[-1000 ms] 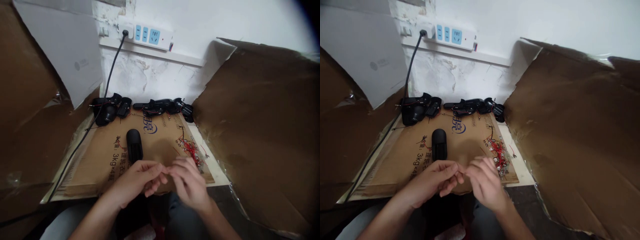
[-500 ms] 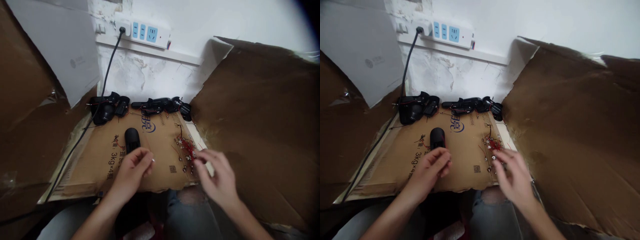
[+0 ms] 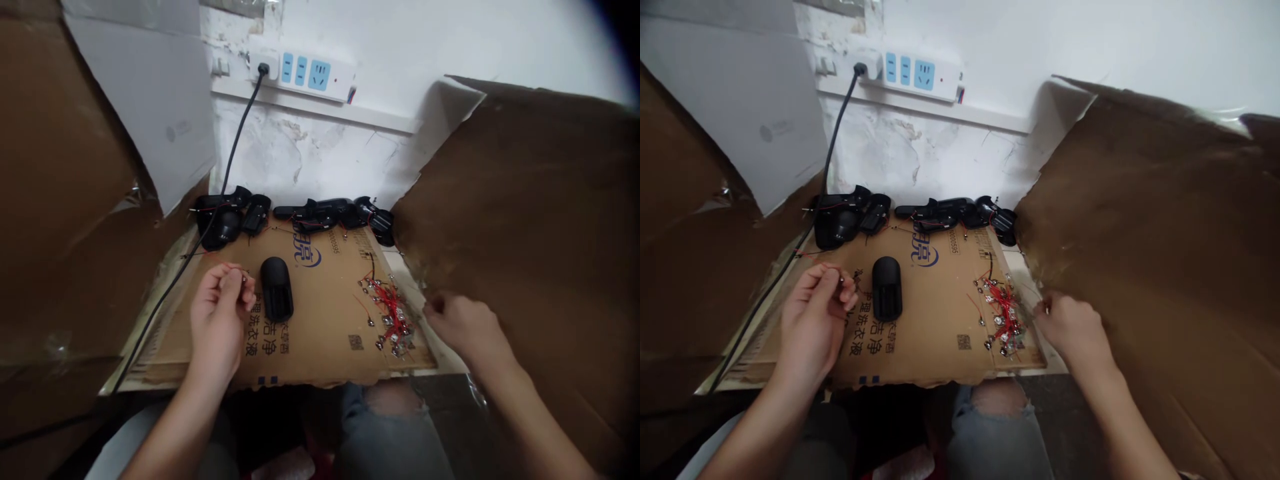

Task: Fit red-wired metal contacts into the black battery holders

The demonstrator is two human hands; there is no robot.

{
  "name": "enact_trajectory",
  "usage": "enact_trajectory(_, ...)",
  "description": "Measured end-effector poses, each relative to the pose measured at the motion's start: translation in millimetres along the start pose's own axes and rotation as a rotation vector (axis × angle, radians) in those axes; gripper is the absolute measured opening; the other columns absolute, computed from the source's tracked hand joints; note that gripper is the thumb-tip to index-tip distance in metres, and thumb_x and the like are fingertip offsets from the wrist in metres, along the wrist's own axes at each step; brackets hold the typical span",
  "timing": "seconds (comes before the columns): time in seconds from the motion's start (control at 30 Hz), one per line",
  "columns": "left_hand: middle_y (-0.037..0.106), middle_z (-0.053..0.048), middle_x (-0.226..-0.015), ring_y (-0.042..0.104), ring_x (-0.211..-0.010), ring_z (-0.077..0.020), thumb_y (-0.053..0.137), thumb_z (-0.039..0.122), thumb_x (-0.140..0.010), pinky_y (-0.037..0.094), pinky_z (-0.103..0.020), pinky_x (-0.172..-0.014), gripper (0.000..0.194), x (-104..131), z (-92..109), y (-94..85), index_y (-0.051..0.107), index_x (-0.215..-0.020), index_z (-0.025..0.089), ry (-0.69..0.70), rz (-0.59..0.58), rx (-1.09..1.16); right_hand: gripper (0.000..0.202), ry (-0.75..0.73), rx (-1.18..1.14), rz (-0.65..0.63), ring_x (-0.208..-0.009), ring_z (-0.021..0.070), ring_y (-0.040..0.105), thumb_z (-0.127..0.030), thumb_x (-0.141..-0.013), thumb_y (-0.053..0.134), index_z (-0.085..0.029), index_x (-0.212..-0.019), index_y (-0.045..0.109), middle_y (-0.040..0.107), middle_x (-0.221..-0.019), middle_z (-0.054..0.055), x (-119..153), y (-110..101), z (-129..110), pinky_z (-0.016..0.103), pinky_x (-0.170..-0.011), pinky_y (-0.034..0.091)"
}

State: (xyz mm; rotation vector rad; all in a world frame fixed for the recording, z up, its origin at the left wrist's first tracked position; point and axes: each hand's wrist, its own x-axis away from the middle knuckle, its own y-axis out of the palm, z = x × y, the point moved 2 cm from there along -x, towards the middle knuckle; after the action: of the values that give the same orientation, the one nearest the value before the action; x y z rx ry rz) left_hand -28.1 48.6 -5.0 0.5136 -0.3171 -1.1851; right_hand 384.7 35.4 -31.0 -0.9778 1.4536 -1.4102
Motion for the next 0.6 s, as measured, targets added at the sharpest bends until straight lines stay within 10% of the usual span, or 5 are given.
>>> enact_trajectory(0.17, 0.066, 0.001, -0.082, 0.055, -0.067, -0.0089, 0.087, 0.038, -0.088, 0.045, -0.018, -0.06, 0.028, 1, -12, -3.5, 0.07, -0.1, 0.019, -0.029, -0.046, -0.102, 0.016, -0.085, -0.711, 0.097, -0.06, 0.0204, 0.06, -0.037, -0.079, 0.065, -0.024, -0.082, 0.072, 0.071, -0.069, 0.004, 14, -53, -92, 0.034, -0.061, 0.042)
enact_trajectory(0.33, 0.068, 0.001, -0.081, 0.056, -0.067, -0.0086, 0.086, 0.043, -0.088, 0.045, -0.018, -0.061, 0.033, 0, -20, -6.6, 0.071, -0.101, 0.018, -0.021, -0.057, -0.18, 0.024, -0.21, -1.475, -0.278, -0.052, 0.0111, 0.041, -0.043, -0.074, 0.073, -0.022, -0.079, 0.062, 0.052, -0.06, -0.005, 19, -47, -201, 0.024, -0.049, 0.028)
enact_trajectory(0.6, 0.075, -0.002, -0.084, 0.061, -0.068, -0.0098, 0.085, 0.049, -0.09, 0.048, -0.019, -0.063, 0.038, -2, -12, -13.7, 0.07, -0.105, 0.018, -0.007, -0.129, -0.355, 0.036, -0.133, -1.735, -0.663, -0.045, 0.0059, 0.03, -0.043, -0.07, 0.084, -0.023, -0.084, 0.057, 0.042, -0.06, -0.011, 25, -2, -218, 0.02, -0.043, 0.013)
